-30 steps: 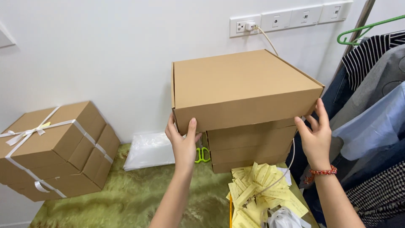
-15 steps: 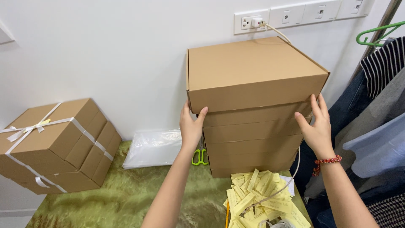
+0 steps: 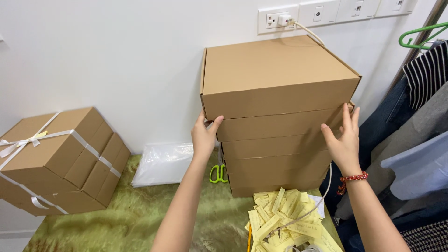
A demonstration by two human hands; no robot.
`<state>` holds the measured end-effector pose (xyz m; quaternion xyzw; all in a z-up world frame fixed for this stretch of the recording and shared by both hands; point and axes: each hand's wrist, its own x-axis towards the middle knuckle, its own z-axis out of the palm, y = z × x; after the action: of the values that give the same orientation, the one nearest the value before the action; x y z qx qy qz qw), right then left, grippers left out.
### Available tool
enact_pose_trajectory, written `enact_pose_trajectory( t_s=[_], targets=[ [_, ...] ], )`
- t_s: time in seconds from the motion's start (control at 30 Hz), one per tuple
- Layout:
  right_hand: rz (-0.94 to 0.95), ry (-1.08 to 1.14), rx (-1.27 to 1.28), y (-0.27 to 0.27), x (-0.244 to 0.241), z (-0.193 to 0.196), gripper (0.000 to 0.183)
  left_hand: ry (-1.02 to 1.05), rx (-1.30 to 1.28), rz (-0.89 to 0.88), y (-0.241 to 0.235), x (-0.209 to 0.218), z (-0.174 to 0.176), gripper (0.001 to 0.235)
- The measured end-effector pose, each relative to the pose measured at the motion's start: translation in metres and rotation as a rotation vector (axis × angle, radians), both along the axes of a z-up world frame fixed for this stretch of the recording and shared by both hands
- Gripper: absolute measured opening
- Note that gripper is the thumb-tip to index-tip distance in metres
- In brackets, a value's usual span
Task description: The person unpacks a light blue shirt from a plastic bag inside a cardboard box, hangs it on a hanger, and then repacks the box with a plastic bag. They close the box, tie it with a white ribbon, and place it on a stack of other boxes.
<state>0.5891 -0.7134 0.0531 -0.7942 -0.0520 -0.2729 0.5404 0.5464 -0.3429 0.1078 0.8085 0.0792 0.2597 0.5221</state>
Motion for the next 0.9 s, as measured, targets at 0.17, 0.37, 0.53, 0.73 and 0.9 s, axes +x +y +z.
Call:
enact_pose_trajectory(
  t_s=[0.17,0.37,0.53,0.73,0.9],
  targets=[
    [-0.011,0.010,0.026,-0.002,-0.010,0.015,0.073,0.008,0.008,0.005,-0.013,-0.008,0.005,0.088],
    [-0.006,0.007,0.118,-0.003,-0.009,0.013,0.071,-0.020,0.108,0.028,-0.024,0.007,-0.012,0.085],
    [0.074,-0.012,0.230,-0.008,0.000,0.001,0.080,-0.050,-0.007,0.025,-0.026,-0.001,-0.017,0.085],
    [0.118,-0.042,0.197,0.001,0.000,0.024,0.087,-0.050,-0.064,0.028,-0.021,0.001,-0.024,0.076],
    [0.091,0.015,0.198,0.004,-0.013,0.034,0.077,-0.053,-0.108,0.035,-0.021,-0.006,-0.017,0.071]
  ],
)
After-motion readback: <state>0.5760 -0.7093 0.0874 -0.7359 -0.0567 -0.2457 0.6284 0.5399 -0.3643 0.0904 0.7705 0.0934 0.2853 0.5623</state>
